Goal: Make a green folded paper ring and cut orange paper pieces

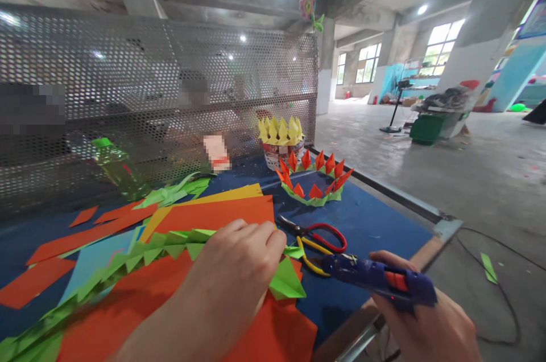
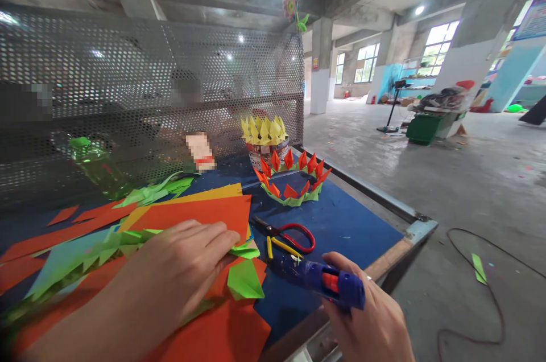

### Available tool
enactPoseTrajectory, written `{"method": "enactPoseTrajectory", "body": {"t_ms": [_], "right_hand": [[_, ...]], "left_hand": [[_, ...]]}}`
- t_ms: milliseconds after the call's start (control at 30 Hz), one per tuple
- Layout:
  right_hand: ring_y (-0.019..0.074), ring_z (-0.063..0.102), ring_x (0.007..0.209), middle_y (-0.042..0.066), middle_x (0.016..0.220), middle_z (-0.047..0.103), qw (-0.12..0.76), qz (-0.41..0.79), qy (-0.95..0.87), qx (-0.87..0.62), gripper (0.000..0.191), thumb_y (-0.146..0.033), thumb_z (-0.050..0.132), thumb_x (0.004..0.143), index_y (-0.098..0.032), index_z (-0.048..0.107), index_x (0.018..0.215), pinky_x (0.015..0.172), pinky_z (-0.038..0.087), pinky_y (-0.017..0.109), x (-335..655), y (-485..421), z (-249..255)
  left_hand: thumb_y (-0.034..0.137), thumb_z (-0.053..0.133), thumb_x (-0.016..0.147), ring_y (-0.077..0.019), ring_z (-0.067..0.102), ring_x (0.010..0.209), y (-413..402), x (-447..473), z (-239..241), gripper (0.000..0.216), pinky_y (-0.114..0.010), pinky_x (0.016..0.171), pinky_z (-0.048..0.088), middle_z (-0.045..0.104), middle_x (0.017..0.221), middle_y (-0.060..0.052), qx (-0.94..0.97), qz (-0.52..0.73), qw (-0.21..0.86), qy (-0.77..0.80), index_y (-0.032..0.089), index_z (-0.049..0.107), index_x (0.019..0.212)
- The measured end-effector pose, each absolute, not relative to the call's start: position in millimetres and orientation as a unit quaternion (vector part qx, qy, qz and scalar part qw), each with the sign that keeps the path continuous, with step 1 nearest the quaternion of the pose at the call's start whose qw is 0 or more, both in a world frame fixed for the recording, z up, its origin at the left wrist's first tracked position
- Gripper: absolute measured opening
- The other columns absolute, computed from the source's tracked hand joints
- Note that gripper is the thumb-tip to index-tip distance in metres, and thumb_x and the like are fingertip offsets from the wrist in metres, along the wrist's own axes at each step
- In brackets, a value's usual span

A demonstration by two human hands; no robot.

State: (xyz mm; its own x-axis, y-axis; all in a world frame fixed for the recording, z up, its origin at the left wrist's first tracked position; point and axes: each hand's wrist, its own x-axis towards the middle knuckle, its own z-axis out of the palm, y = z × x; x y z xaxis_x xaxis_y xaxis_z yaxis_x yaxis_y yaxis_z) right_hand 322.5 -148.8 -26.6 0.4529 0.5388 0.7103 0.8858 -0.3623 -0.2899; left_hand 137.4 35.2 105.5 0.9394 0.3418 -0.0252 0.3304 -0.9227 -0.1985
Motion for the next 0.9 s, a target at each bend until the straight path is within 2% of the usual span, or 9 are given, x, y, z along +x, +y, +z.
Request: {"method": "enactPoseTrajectory", "body": {"t_ms": [67,167,233,333,400,533,667,767,900], "right_hand": [[0.0202,0.069,0.051,-0.001,0.072,0.074,0.354,-0.249,-0.417,-0.799,0.028,-0.047,0.05,0.094,-0.026,0.061,0.109,0.049,0.048,0.028,326,-148,-22],[0.0232,0.068,0.052,0.0,0.056,0.066,0.367,-0.192,-0.367,-0.833,0.036,-0.058,0.055,0.087,-0.023,0.062,0.084,0.049,0.047,0.029,345,-143,-8],[0.0224,0.066,0.052,0.0,0.055,0.065,0.348,-0.13,-0.352,-0.859,0.04,-0.064,0.059,0.081,-0.024,0.058,0.072,0.049,0.045,0.029,366,-138,2],[0.0229,0.07,0.067,0.0,0.066,0.07,0.281,-0.05,-0.355,-0.89,0.043,-0.065,0.055,0.083,-0.023,0.066,0.086,0.059,0.047,0.029,400,-128,11],[0.0253,0.071,0.075,0.002,0.072,0.072,0.236,-0.044,-0.339,-0.909,0.044,-0.063,0.055,0.084,-0.023,0.069,0.095,0.062,0.047,0.03,417,-122,11],[0.0311,0.072,0.083,0.007,0.078,0.074,0.195,-0.056,-0.323,-0.925,0.038,-0.058,0.055,0.086,-0.023,0.07,0.093,0.064,0.045,0.033,431,-110,4],[0.0344,0.071,0.088,0.011,0.087,0.074,0.162,-0.089,-0.313,-0.931,0.036,-0.055,0.053,0.09,-0.022,0.067,0.087,0.065,0.044,0.036,433,-102,-3],[0.035,0.069,0.092,0.014,0.092,0.072,0.148,-0.128,-0.309,-0.931,0.041,-0.056,0.053,0.092,-0.018,0.068,0.087,0.073,0.047,0.039,435,-102,-6],[0.0398,0.062,0.105,0.021,0.11,0.066,0.143,-0.206,-0.287,-0.925,0.044,-0.05,0.057,0.094,-0.011,0.065,0.111,0.086,0.046,0.047,420,-107,-6]], "left_hand": [[0.0,0.045,0.081,-0.0279,0.066,0.089,37,137,106,0.033,-0.045,0.083,0.049,0.07,0.098,-0.008,-0.981,0.025,0.094,-0.17,0.019,0.061,0.101],[0.004,0.045,0.086,-0.027,0.065,0.09,41,135,104,0.028,-0.042,0.083,0.047,0.07,0.098,-0.008,-0.982,0.012,0.081,-0.169,0.02,0.062,0.102],[0.007,0.045,0.09,-0.0263,0.065,0.088,45,134,102,0.024,-0.039,0.079,0.046,0.069,0.096,-0.007,-0.982,0.004,0.072,-0.172,0.02,0.062,0.1],[0.01,0.044,0.093,-0.0259,0.064,0.083,51,133,99,0.021,-0.037,0.073,0.042,0.069,0.091,-0.006,-0.983,-0.008,0.065,-0.174,0.02,0.062,0.096],[0.012,0.044,0.095,-0.0262,0.065,0.084,55,134,98,0.021,-0.036,0.072,0.041,0.068,0.091,-0.005,-0.983,-0.009,0.06,-0.173,0.021,0.062,0.096],[0.014,0.042,0.097,-0.0279,0.065,0.083,59,135,97,0.022,-0.037,0.07,0.039,0.068,0.09,-0.005,-0.982,-0.001,0.062,-0.18,0.022,0.062,0.094],[0.017,0.042,0.098,-0.0282,0.065,0.081,58,135,98,0.021,-0.036,0.068,0.037,0.069,0.089,-0.005,-0.98,0.005,0.063,-0.19,0.022,0.062,0.092],[0.02,0.043,0.099,-0.0284,0.066,0.08,58,134,100,0.02,-0.036,0.066,0.037,0.069,0.09,-0.005,-0.978,0.01,0.052,-0.201,0.022,0.062,0.092],[0.023,0.042,0.101,-0.0297,0.066,0.084,60,133,104,0.022,-0.038,0.069,0.039,0.07,0.094,-0.005,-0.977,0.023,0.038,-0.21,0.021,0.062,0.095]]}}
